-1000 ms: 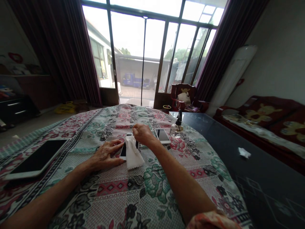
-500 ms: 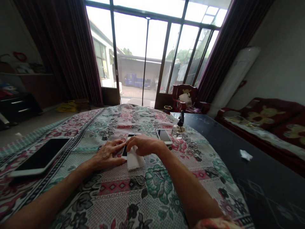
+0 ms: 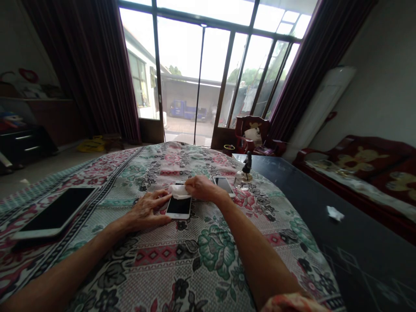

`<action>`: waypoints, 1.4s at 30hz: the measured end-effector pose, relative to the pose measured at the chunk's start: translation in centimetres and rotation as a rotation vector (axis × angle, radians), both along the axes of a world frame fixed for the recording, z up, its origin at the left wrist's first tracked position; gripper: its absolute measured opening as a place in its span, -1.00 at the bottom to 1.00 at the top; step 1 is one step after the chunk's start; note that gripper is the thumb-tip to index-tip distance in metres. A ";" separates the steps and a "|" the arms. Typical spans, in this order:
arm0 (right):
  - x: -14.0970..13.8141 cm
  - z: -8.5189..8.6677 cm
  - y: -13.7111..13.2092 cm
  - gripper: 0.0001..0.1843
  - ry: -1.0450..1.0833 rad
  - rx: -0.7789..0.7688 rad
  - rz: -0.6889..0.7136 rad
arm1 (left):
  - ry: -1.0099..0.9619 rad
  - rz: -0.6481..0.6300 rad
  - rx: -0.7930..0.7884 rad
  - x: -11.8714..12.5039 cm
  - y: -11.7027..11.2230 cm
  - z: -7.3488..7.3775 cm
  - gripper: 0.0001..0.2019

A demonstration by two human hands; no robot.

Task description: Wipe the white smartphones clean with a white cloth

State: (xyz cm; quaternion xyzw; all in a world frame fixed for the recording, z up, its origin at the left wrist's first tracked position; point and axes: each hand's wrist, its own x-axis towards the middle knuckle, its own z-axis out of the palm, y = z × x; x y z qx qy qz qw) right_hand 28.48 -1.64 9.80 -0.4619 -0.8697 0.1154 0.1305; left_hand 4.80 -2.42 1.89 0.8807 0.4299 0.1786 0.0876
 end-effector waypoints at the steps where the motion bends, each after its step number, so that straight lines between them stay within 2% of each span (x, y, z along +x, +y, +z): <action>1: 0.4 -0.1 0.3 -0.71 0.017 -0.030 -0.019 | -0.005 0.000 0.000 0.0 0.0 0.0 -0.34; 5: 0.6 -1.0 1.0 -0.78 0.052 -0.056 -0.116 | -0.011 -0.013 0.006 -0.1 0.2 -0.1 -0.34; 7: 0.0 -1.2 1.0 -0.85 0.075 0.010 -0.244 | -0.009 -0.022 0.005 -0.1 0.2 -0.1 -0.35; 9: -0.4 -0.8 0.9 -0.85 0.078 0.101 -0.338 | -0.009 -0.020 -0.001 -0.1 0.2 -0.1 -0.35; 11: -0.3 0.0 0.5 -0.77 0.062 0.145 -0.309 | -0.011 -0.015 -0.006 -0.1 0.1 0.0 -0.34; 15: 0.3 1.3 -0.6 -0.83 -0.039 0.031 -0.083 | -0.017 -0.006 -0.007 -0.1 0.1 -0.1 -0.32; 17: 0.4 1.0 -1.0 -0.67 -0.113 -0.018 -0.040 | -0.017 0.003 -0.009 -0.1 0.1 -0.2 -0.32; 20: 0.0 -0.5 -0.9 -0.62 -0.172 -0.030 -0.042 | -0.004 0.011 -0.013 0.0 0.1 -0.2 -0.32; 24: -0.4 -2.3 0.4 -0.87 -0.123 0.050 -0.062 | 0.000 0.006 -0.011 0.0 0.1 -0.1 -0.32; 25: -0.3 -2.5 0.7 -0.86 -0.116 0.072 -0.083 | -0.002 0.006 -0.010 0.0 0.1 -0.1 -0.32; 27: -0.1 -2.2 1.2 -0.80 -0.100 0.087 -0.143 | -0.004 0.006 -0.006 0.0 0.0 0.0 -0.32; 30: 0.5 -0.9 1.3 -0.77 0.018 0.080 -0.231 | -0.009 -0.004 -0.002 0.0 0.0 0.0 -0.34; 33: 0.9 0.1 0.9 -0.72 0.146 0.017 -0.265 | -0.019 -0.004 -0.013 0.0 0.0 0.0 -0.32; 37: 0.5 -0.8 0.9 -0.68 0.162 -0.109 -0.218 | -0.020 0.002 -0.012 0.0 0.0 0.0 -0.36; 39: 0.3 -1.5 1.2 -0.71 0.120 -0.040 -0.210 | -0.025 -0.007 0.005 0.0 0.0 0.0 -0.41; 42: 0.3 -1.9 1.6 -0.71 0.115 0.152 -0.279 | -0.033 -0.023 0.026 0.0 0.0 0.0 -0.43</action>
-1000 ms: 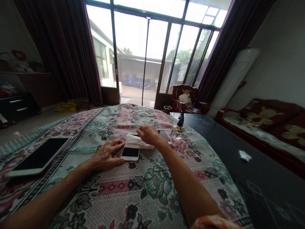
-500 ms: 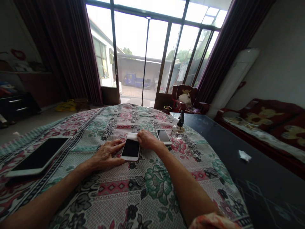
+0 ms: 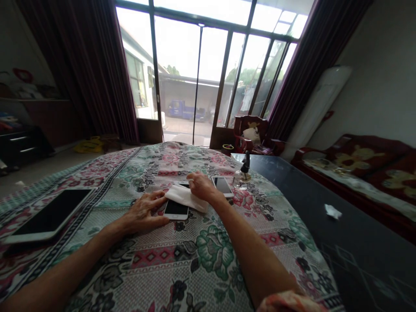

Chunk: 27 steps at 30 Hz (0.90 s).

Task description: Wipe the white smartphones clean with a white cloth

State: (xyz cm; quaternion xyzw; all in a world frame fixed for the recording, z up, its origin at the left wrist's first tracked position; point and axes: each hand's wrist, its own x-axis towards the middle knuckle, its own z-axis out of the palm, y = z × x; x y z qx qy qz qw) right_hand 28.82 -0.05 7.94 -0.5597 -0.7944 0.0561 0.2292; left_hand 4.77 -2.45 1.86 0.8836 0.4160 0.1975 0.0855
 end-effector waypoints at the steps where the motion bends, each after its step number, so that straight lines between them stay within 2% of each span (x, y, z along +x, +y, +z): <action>1: 0.1 0.1 0.0 -0.70 0.009 0.049 -0.013 | -0.001 -0.001 0.003 0.0 0.0 0.0 -0.42; 3: 0.1 0.4 -0.1 -0.69 0.027 0.097 0.039 | 0.001 0.002 0.006 0.0 0.0 0.0 -0.44; 5: -0.3 0.3 -0.5 -0.70 0.016 0.098 0.187 | 0.007 0.008 0.009 0.0 0.0 0.0 -0.45; 9: -2.2 -1.1 -1.3 -0.71 -0.132 0.056 0.419 | 0.019 0.018 0.022 -0.1 0.0 -0.3 -0.45; 14: -3.2 -2.9 -2.4 -0.68 -0.237 0.012 0.401 | 0.005 0.028 0.033 -0.1 0.2 -0.8 -0.44; 22: -2.0 -3.4 -7.0 -0.56 -0.233 -0.036 0.388 | 0.006 0.032 0.002 0.1 0.3 -0.6 -0.37; 24: -1.8 -3.5 -7.2 -0.54 -0.225 -0.053 0.387 | 0.008 0.030 -0.004 0.1 0.2 -0.6 -0.37; 27: -1.6 -3.5 -5.8 -0.54 -0.239 -0.071 0.357 | 0.018 0.028 -0.010 0.1 0.2 -0.4 -0.35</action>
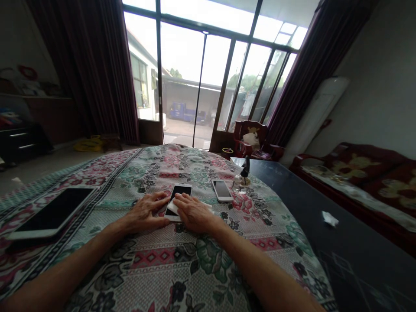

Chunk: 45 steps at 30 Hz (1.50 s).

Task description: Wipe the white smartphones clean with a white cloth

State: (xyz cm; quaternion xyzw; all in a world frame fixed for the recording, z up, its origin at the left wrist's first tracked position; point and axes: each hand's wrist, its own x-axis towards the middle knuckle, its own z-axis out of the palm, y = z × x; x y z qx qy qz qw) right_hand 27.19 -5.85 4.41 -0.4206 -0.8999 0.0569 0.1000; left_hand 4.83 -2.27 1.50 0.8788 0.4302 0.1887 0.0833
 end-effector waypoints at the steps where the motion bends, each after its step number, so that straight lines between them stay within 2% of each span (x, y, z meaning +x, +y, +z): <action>1: 0.0 0.0 0.9 -0.54 -0.008 0.004 -0.010 | 0.008 0.000 -0.005 0.0 0.0 0.1 -0.35; 7: -1.0 -0.5 6.9 -0.58 -0.045 0.040 -0.084 | 0.026 0.007 -0.020 0.0 -0.1 0.4 -0.32; 11: -1.8 -0.6 8.5 -0.61 -0.060 0.060 -0.133 | 0.015 -0.003 -0.019 0.0 0.0 0.4 -0.31; 14: -1.8 -0.4 7.3 -0.59 -0.065 0.065 -0.114 | 0.004 0.002 -0.019 -0.1 0.0 0.3 -0.32; 18: -1.5 -0.2 3.4 -0.53 -0.051 0.046 -0.032 | -0.011 0.003 -0.010 -0.1 0.1 0.0 -0.37; 23: -1.4 0.2 -1.0 -0.52 0.007 0.012 0.068 | -0.042 0.037 0.016 0.0 0.2 -0.5 -0.26; 27: -1.1 0.4 -1.9 -0.52 0.017 -0.047 0.110 | -0.040 0.038 0.018 0.0 0.2 -0.6 -0.28; 31: -0.7 0.2 0.1 -0.50 0.026 -0.082 0.073 | -0.016 0.003 0.020 -0.2 0.2 -0.6 -0.37; 37: -0.5 -0.1 4.3 -0.53 0.016 -0.047 0.025 | 0.005 0.004 0.032 -0.2 0.2 -0.4 -0.47; 42: -0.7 -0.2 6.9 -0.56 -0.019 -0.005 -0.130 | -0.025 -0.017 0.018 -0.2 0.1 0.0 -0.51; 45: -0.6 -0.5 7.4 -0.60 0.004 0.072 -0.180 | -0.038 -0.029 0.005 -0.3 0.2 0.1 -0.52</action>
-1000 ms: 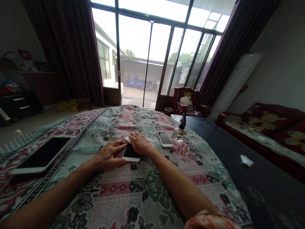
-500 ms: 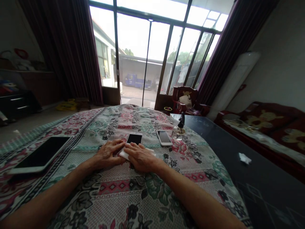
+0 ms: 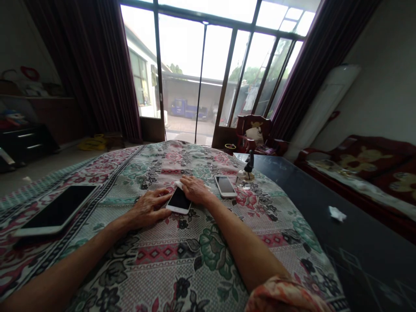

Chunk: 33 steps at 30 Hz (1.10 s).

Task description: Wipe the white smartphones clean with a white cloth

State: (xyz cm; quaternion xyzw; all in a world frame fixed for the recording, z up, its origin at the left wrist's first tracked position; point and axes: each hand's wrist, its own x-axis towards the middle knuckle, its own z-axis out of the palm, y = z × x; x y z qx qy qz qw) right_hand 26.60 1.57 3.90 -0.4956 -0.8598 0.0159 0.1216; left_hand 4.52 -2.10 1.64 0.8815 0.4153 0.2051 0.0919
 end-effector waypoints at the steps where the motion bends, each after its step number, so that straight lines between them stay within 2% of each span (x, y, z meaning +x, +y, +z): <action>1: 0.1 -0.1 0.0 -0.62 0.011 0.034 -0.011 | -0.010 -0.008 -0.003 0.0 0.1 0.0 -0.53; 4: 0.6 -0.2 -0.6 -0.68 0.039 0.099 -0.105 | -0.088 -0.003 -0.005 -0.1 0.4 0.0 -0.62; 8: 1.1 -0.1 -1.3 -0.68 0.053 0.109 -0.209 | -0.219 0.111 0.019 0.0 0.5 0.1 -0.73; 10: 1.1 -0.1 -1.4 -0.69 0.053 0.131 -0.237 | -0.228 0.126 0.028 0.2 0.3 0.2 -0.75; 16: 0.6 -0.2 -1.4 -0.69 0.083 0.187 -0.310 | -0.081 0.130 0.090 0.7 -0.8 0.3 -0.45; 21: -0.6 0.0 -2.4 -0.74 0.104 0.179 -0.217 | -0.096 0.172 0.096 0.8 -0.5 0.2 -0.56; 28: -4.8 0.0 -5.6 -0.74 0.137 0.112 -0.009 | -0.089 0.180 0.101 0.7 -0.2 -0.3 -0.59; 33: -4.7 0.1 -5.5 -0.73 0.103 0.092 0.046 | -0.097 0.183 0.103 0.7 0.1 -0.6 -0.59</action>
